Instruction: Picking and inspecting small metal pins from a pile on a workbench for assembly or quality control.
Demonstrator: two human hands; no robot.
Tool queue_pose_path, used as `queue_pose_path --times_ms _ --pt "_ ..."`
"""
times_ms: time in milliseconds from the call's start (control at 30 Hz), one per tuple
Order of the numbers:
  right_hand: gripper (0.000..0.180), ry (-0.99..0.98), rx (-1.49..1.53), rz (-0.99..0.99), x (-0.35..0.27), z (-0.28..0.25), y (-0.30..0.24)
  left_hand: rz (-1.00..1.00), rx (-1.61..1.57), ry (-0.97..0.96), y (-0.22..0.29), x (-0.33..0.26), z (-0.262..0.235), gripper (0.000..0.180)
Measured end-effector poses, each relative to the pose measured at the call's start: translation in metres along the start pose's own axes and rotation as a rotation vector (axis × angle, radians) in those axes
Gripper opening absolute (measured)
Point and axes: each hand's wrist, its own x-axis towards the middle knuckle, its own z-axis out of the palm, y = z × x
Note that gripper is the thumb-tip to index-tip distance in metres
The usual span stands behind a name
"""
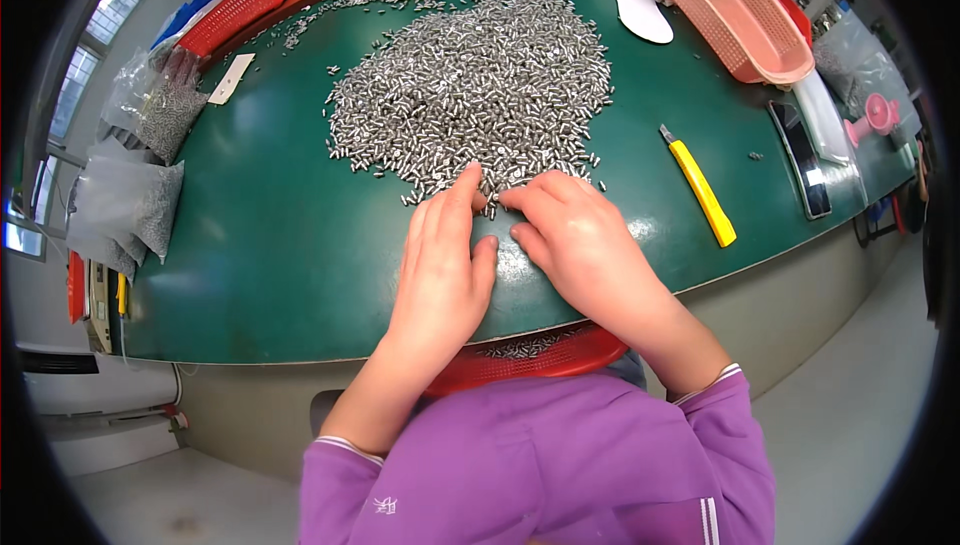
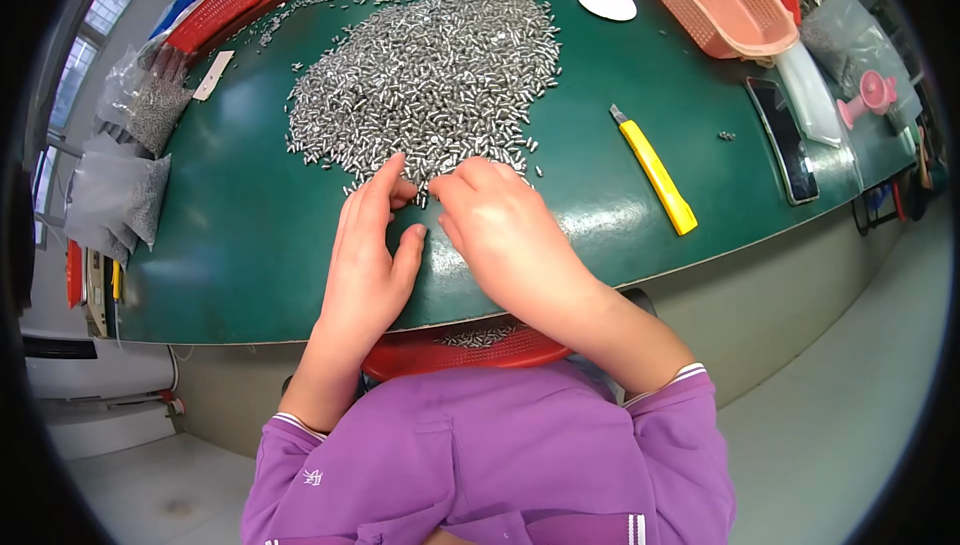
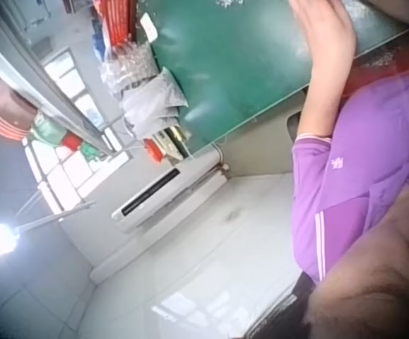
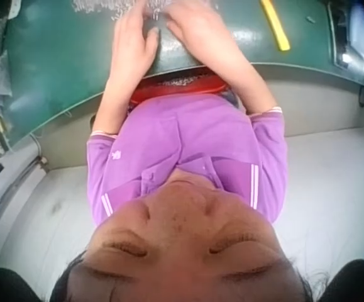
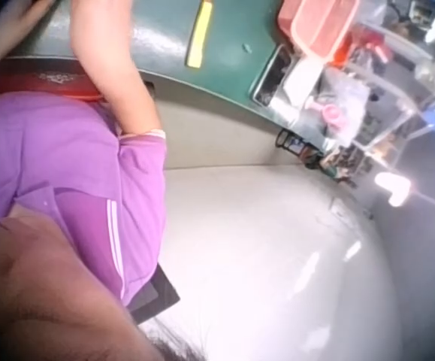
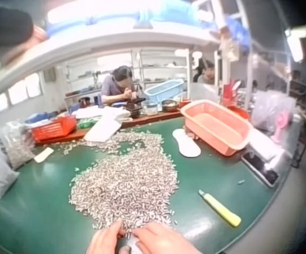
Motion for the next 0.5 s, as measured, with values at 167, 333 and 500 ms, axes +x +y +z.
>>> queue_pose_path --times_ms 167,333,500 --pt "0.021 -0.041 0.062 0.003 -0.003 0.002 -0.005 -0.034 -0.083 -0.023 0.0 -0.004 -0.001 0.071" --pt "0.017 -0.055 0.139 -0.052 -0.012 0.001 -0.005 -0.057 -0.128 -0.064 0.0 -0.017 -0.007 0.07" --pt "0.019 -0.028 0.152 0.008 -0.012 -0.001 -0.009 -0.065 -0.213 -0.029 0.006 -0.019 -0.01 0.065"
